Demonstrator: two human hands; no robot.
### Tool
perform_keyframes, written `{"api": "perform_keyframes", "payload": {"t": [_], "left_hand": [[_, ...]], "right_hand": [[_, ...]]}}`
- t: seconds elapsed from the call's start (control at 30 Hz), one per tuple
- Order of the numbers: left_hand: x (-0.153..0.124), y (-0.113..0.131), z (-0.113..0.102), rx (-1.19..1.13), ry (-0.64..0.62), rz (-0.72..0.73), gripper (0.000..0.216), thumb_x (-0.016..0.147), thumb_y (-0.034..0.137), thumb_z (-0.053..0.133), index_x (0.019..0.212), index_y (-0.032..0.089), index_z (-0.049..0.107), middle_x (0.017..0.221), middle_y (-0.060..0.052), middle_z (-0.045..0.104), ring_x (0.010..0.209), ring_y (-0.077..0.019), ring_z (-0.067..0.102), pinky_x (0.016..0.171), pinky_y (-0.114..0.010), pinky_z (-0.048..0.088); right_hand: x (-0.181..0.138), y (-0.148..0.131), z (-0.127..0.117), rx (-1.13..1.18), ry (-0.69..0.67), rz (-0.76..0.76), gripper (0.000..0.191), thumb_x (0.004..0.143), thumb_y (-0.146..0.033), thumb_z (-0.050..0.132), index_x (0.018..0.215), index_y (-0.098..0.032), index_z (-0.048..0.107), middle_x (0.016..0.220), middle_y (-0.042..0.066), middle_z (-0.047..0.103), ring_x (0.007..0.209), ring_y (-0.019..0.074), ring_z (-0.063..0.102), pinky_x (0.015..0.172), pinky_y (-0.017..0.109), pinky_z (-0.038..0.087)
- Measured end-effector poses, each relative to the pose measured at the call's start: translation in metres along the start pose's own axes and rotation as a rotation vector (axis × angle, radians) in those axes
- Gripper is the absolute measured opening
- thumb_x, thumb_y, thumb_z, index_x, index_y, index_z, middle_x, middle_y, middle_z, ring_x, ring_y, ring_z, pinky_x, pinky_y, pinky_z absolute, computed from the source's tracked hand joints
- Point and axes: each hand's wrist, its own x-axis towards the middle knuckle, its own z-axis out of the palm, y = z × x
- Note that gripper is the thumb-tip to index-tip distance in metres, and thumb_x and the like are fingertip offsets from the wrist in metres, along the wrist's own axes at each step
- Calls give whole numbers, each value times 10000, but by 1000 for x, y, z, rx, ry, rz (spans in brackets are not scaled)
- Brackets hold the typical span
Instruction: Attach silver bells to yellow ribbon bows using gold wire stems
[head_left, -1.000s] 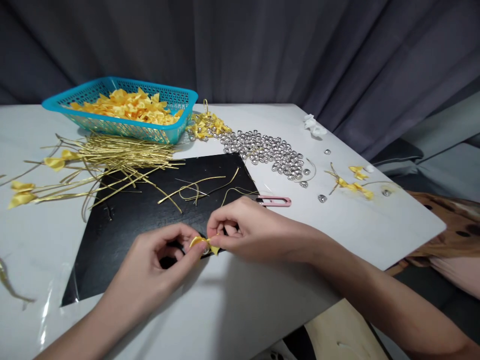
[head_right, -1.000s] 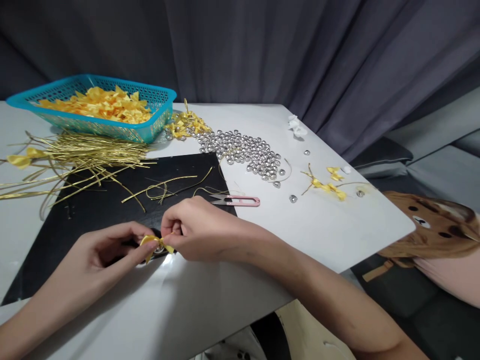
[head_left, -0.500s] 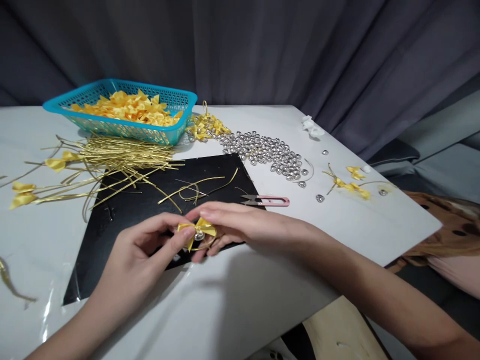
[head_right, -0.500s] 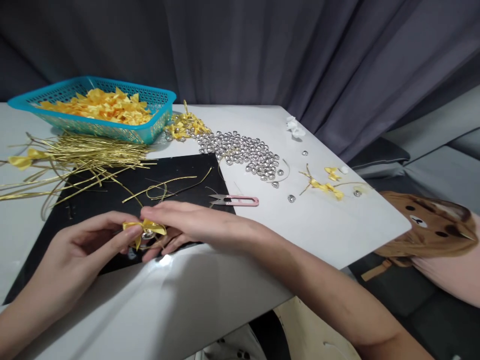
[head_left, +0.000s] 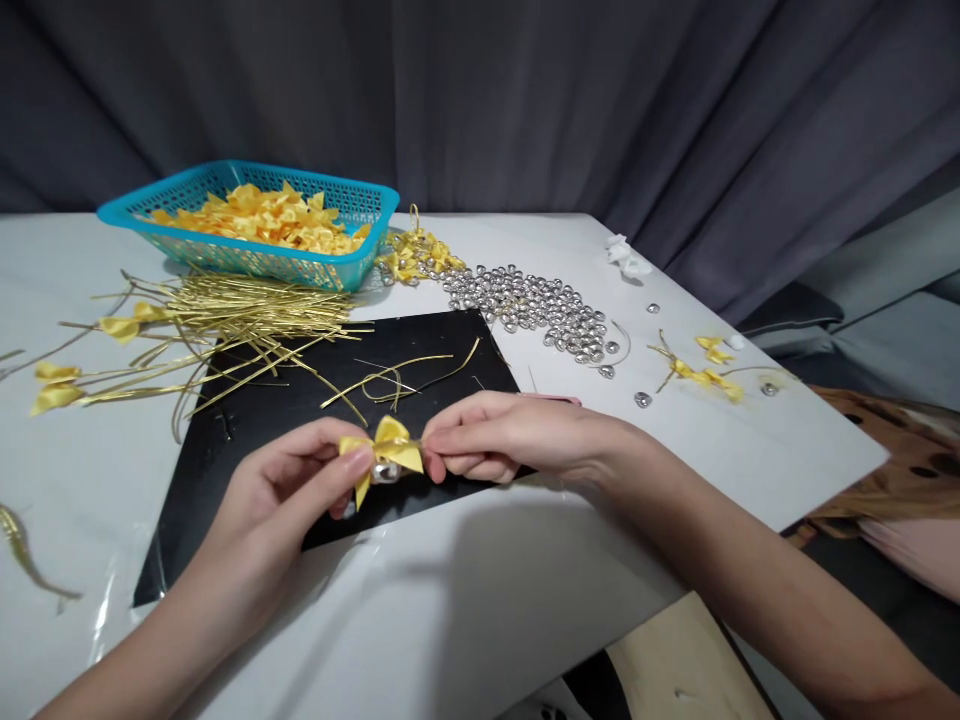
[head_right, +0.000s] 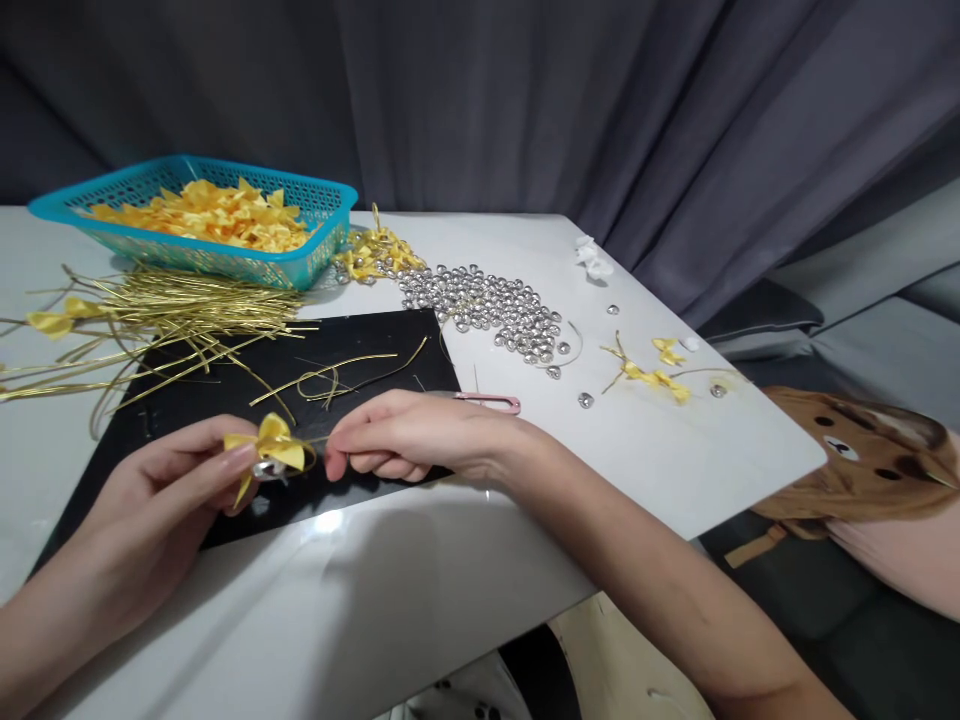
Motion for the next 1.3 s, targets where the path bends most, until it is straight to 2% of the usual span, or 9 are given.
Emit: {"api": "perform_keyframes", "payload": {"t": [0.13,0.33,0.43,0.53,0.63,0.83,1.03,1.13,1.3], "left_hand": [[-5,-1,1,309,-158,59,205,696,414,696,633,219,695,564,0,603,504,-114,474,465,-205,353],[-3,-3,7,436,-85,26,246,677,442,655,618,206,688,607,-33,636,501,-133,483,458,-234,348],[0,-1,7,373,-36,3,220,637,416,682,567,208,665,552,-11,597,495,-128,485,457,-218,368],[1,2,4,286,-9,-8,198,607,388,712,544,205,670,475,16,546,452,-105,447,427,-191,352],[5,1,0,161,4,-20,179,631,386,726,590,214,696,528,24,564,483,-89,431,437,-165,351],[9,2,-2,-60,12,-96,220,583,394,779,546,205,672,503,50,446,480,-73,330,412,-147,314],[8,6,0,-127,-59,-125,230,581,404,774,540,199,675,512,37,461,477,-72,321,411,-153,305],[9,7,1,-141,-58,-151,252,570,413,778,517,199,655,507,37,451,473,-74,320,413,-158,313],[6,10,2,-142,-37,-165,299,529,437,796,479,196,628,483,42,430,465,-75,314,409,-164,311]], "right_hand": [[0,-5,5,-240,205,3,183,864,-202,479,732,-138,588,452,-92,301,418,49,221,421,226,122],[-1,-2,18,-438,369,-231,166,857,-195,462,730,-141,553,605,-47,444,541,61,351,492,195,261],[-2,2,24,-550,362,-321,165,873,-172,423,756,-152,536,613,-47,456,549,68,358,506,197,277],[-1,4,27,-705,263,-456,188,893,-134,381,741,-156,489,667,-32,485,605,74,400,585,200,326],[-1,4,27,-881,191,-558,203,909,-115,344,735,-164,436,716,-8,481,657,93,411,651,220,341],[0,-2,24,-1041,326,-402,217,925,-141,363,717,-166,419,680,-5,471,637,106,424,626,237,327],[1,1,26,-1187,293,-369,191,930,-126,355,812,-141,504,795,45,583,695,127,499,635,244,362],[2,7,29,-1355,283,-344,171,865,-41,386,917,-123,528,848,66,603,633,121,495,546,241,335],[7,20,37,-1661,349,-411,282,755,6,394,966,-126,526,746,48,564,500,129,445,424,263,222]]}}
